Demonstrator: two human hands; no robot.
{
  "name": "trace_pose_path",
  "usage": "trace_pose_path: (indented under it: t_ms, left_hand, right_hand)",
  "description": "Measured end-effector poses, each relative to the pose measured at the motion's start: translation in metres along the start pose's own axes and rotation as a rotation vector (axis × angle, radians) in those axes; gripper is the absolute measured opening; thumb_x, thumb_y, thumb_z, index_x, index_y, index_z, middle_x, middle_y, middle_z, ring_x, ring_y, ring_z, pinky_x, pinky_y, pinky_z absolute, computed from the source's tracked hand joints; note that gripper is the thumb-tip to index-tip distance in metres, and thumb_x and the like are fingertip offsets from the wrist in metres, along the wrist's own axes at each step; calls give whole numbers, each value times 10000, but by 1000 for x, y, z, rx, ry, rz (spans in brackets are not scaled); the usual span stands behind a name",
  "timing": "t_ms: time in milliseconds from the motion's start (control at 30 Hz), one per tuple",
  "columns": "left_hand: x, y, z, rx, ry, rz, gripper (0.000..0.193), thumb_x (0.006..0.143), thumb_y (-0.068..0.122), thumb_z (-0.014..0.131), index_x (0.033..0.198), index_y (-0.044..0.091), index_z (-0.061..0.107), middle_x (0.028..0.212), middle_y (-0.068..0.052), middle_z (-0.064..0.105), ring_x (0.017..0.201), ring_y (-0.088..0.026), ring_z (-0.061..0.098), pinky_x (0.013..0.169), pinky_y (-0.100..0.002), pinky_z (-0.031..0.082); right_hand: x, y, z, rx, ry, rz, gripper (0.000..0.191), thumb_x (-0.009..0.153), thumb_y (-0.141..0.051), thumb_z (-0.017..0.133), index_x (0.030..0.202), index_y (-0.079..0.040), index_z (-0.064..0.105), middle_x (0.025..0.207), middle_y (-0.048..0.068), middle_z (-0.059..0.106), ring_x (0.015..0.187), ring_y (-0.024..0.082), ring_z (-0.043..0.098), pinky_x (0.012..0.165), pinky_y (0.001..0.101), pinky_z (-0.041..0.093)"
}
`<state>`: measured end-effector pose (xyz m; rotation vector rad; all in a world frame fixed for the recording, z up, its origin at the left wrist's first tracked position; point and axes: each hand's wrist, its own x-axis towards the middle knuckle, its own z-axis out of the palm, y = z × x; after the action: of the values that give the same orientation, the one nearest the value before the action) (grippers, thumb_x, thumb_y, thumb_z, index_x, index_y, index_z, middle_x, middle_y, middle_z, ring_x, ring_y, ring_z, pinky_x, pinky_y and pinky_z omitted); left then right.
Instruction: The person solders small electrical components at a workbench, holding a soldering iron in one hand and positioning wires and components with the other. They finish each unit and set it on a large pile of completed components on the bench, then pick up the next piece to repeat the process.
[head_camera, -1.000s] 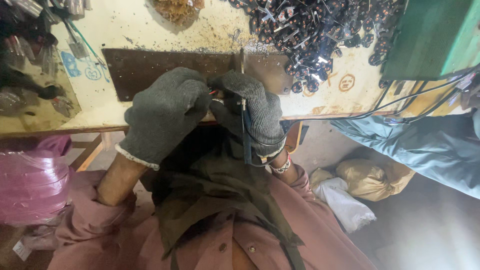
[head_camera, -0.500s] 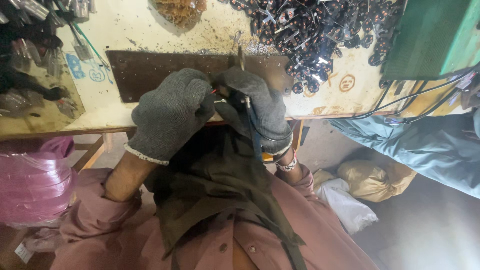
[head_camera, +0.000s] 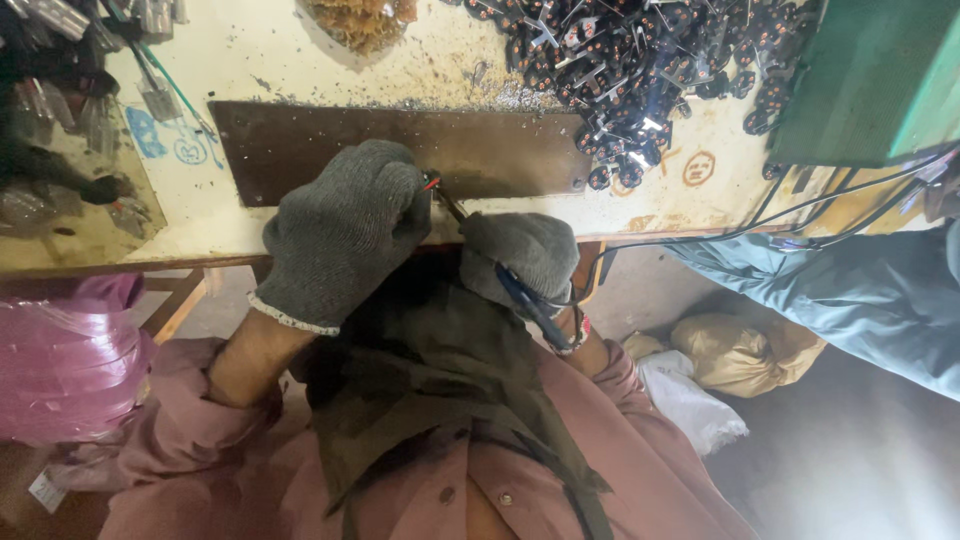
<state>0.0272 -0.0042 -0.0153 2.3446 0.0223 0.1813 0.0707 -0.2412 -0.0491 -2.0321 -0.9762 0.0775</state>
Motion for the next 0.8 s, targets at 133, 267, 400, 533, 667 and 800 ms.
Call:
trace_pose_path:
  t_ms: [133, 267, 400, 533, 667, 800]
  left_hand:
    - [1, 0, -1, 13, -77, -15, 144, 924, 152, 742, 970, 101, 616, 1064, -82, 654, 939, -296, 677, 709, -409, 553]
    - [-2, 2, -1, 25, -78, -43, 122, 915, 149, 745, 986, 118, 649, 1092, -77, 653, 974, -292, 674, 734, -403, 562]
    - [-4, 3, 5, -64, 4, -74, 122, 909, 150, 764, 926, 103, 652, 1068, -81, 662, 921, -271, 668, 734, -390, 559]
    - [-3, 6, 7, -44, 82, -43, 164, 937, 134, 772, 856, 106, 632, 1022, -68, 668, 898, -263, 669, 734, -382, 556]
    - [-1, 6, 1, -11, 69, 2, 125, 952, 125, 768, 899, 117, 655, 1041, -58, 666, 922, -262, 673, 742, -378, 553]
    - [1, 8, -1, -9, 59, -9, 156, 936, 129, 771, 861, 105, 636, 1022, -67, 667, 904, -268, 672, 709, -382, 545]
  right_hand:
    - [4, 1, -9, -135, -175, -126, 344, 739, -169, 807, 1070, -117, 728, 954, 78, 745, 801, 288, 732, 660, 401, 554]
    - [1, 3, -10, -189, -244, -163, 418, 682, -201, 774, 1088, -114, 731, 979, 88, 742, 810, 303, 729, 674, 414, 559]
    - [-1, 2, -10, -113, -218, -101, 348, 779, -186, 824, 1105, -113, 725, 960, 59, 732, 807, 287, 729, 674, 403, 553]
    - [3, -2, -7, -107, -145, -89, 327, 791, -150, 806, 1105, -105, 729, 970, 68, 741, 828, 296, 743, 696, 401, 568]
    - [6, -5, -4, -61, -5, -86, 276, 816, -131, 811, 1068, -98, 704, 957, 84, 732, 838, 303, 742, 704, 404, 577]
    - [2, -4, -4, -125, -61, -55, 255, 790, -121, 802, 1035, -111, 732, 945, 86, 748, 816, 299, 739, 691, 401, 563]
